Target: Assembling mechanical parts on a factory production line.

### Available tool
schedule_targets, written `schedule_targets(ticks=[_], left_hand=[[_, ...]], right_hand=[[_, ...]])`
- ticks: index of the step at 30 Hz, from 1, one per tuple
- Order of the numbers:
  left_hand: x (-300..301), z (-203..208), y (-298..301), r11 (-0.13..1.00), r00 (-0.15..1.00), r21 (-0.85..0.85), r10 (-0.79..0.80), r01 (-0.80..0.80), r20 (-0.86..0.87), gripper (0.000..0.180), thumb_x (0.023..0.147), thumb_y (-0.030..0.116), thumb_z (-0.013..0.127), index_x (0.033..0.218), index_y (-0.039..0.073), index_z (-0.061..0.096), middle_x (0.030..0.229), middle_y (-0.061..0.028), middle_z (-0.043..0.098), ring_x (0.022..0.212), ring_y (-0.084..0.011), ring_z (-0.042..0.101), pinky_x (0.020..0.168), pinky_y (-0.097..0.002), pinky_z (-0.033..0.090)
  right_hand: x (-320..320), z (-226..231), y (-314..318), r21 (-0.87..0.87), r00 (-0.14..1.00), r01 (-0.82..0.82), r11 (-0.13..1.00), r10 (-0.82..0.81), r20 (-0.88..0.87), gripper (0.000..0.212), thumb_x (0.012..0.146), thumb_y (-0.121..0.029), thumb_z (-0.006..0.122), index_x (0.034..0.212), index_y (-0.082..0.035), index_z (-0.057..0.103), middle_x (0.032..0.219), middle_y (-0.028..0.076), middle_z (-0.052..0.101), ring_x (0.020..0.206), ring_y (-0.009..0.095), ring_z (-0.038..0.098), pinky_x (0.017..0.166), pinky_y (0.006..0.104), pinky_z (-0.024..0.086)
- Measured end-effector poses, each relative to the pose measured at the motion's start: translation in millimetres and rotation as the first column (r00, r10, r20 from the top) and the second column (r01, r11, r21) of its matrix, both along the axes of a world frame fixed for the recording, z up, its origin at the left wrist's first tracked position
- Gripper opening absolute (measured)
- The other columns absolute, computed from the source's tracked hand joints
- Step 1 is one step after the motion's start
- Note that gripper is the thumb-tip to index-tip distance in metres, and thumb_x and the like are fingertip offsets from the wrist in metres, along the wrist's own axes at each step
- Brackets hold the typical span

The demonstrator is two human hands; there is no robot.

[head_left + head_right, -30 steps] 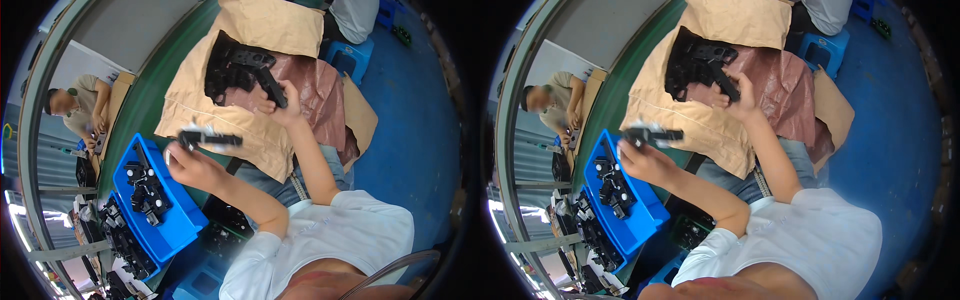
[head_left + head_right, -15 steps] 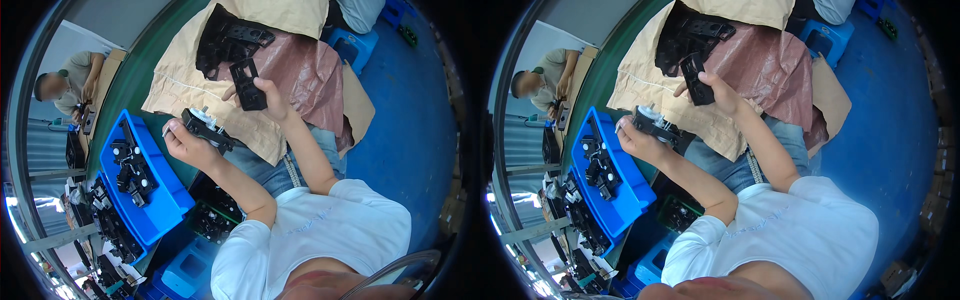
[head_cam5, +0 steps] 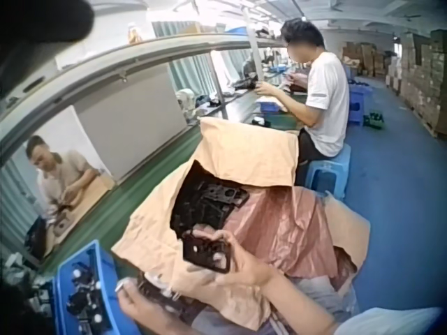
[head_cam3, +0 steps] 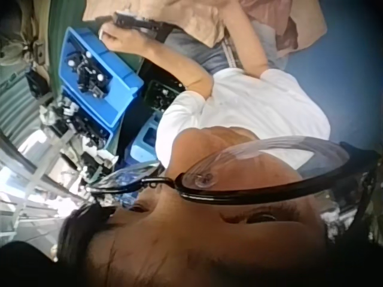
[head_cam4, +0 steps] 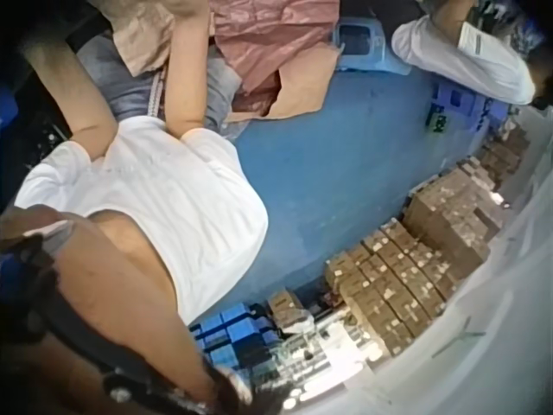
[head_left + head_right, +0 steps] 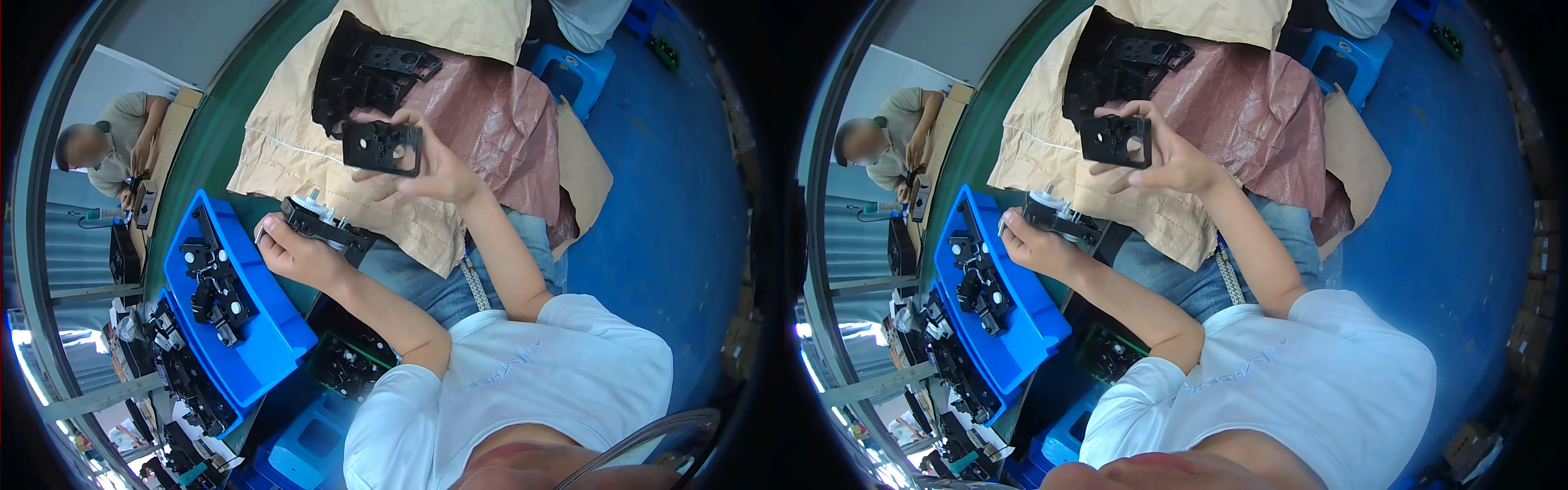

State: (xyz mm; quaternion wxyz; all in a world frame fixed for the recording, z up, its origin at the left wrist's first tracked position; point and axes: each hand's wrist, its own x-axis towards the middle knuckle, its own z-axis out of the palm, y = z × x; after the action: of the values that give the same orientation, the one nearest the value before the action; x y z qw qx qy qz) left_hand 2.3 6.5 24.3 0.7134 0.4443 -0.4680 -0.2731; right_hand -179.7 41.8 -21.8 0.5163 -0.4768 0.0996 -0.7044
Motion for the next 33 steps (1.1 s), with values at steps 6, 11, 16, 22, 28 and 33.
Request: schedule_targets(ticks=[6, 11, 16, 22, 28, 33], left_hand=[[-13, 3, 2, 0.998, 0.996, -0.007, -0.058, 0.058, -0.07, 0.029, 0.102, 0.024, 0.049, 0.084, 0.001, 0.053, 0.078, -0.0016, 0.05, 0.072, -0.0095, 0.047, 0.065, -0.0256, 0.04], [-22, 3, 5, 0.993, 0.991, 0.011, -0.114, 0.115, -0.065, 0.029, 0.102, 0.022, 0.049, 0.081, 0.002, 0.052, 0.076, -0.0005, 0.048, 0.07, -0.0089, 0.043, 0.062, -0.025, 0.037], [-19, -4, 2, 0.99, 0.99, 0.002, -0.137, 0.138, -0.04, 0.031, 0.102, 0.021, 0.048, 0.078, 0.001, 0.051, 0.076, -0.0011, 0.048, 0.071, -0.0099, 0.043, 0.065, -0.0262, 0.038], [-19, -4, 1, 0.99, 0.989, -0.002, -0.143, 0.143, -0.049, 0.031, 0.102, 0.021, 0.048, 0.078, 0.0, 0.051, 0.076, -0.0017, 0.049, 0.072, -0.0105, 0.044, 0.067, -0.0263, 0.039], [-20, -1, 2, 0.991, 0.99, 0.013, -0.135, 0.136, -0.046, 0.032, 0.102, 0.022, 0.048, 0.079, 0.0, 0.052, 0.077, -0.0016, 0.05, 0.072, -0.0106, 0.044, 0.067, -0.0263, 0.039], [-21, -2, 2, 0.992, 0.992, 0.012, -0.124, 0.124, -0.014, 0.032, 0.102, 0.022, 0.049, 0.079, 0.0, 0.052, 0.077, -0.0019, 0.05, 0.072, -0.0104, 0.045, 0.066, -0.0263, 0.039]], right_hand=[[4, 1, -8, 0.028, 0.982, -0.077, 0.997, 0.07, 0.175, 0.037, 0.095, -0.03, 0.051, 0.122, -0.01, 0.038, 0.155, 0.019, 0.023, 0.13, 0.044, 0.047, 0.086, 0.0476, 0.059], [21, 7, -6, 0.034, 0.973, 0.214, 0.976, -0.209, -0.1, 0.085, 0.075, -0.016, 0.052, 0.152, -0.012, 0.016, 0.155, 0.016, 0.024, 0.122, 0.032, 0.054, 0.089, 0.0413, 0.053], [37, 16, 1, 0.011, 0.921, 0.263, 0.965, -0.247, -0.301, 0.085, 0.084, -0.048, 0.053, 0.148, 0.0, 0.025, 0.155, 0.019, 0.027, 0.137, 0.026, 0.038, 0.111, 0.0375, 0.032], [44, 17, 1, -0.008, 0.913, 0.262, 0.965, -0.251, -0.322, 0.082, 0.081, -0.047, 0.051, 0.146, -0.002, 0.028, 0.156, 0.019, 0.026, 0.138, 0.027, 0.037, 0.111, 0.039, 0.031], [42, 17, 2, -0.017, 0.898, 0.283, 0.959, -0.272, -0.345, 0.081, 0.08, -0.047, 0.051, 0.146, -0.004, 0.03, 0.156, 0.019, 0.025, 0.137, 0.027, 0.038, 0.109, 0.0397, 0.032], [44, 17, 1, -0.033, 0.897, 0.296, 0.955, -0.289, -0.334, 0.08, 0.08, -0.046, 0.05, 0.146, -0.005, 0.03, 0.156, 0.019, 0.025, 0.137, 0.027, 0.039, 0.109, 0.0398, 0.033]])
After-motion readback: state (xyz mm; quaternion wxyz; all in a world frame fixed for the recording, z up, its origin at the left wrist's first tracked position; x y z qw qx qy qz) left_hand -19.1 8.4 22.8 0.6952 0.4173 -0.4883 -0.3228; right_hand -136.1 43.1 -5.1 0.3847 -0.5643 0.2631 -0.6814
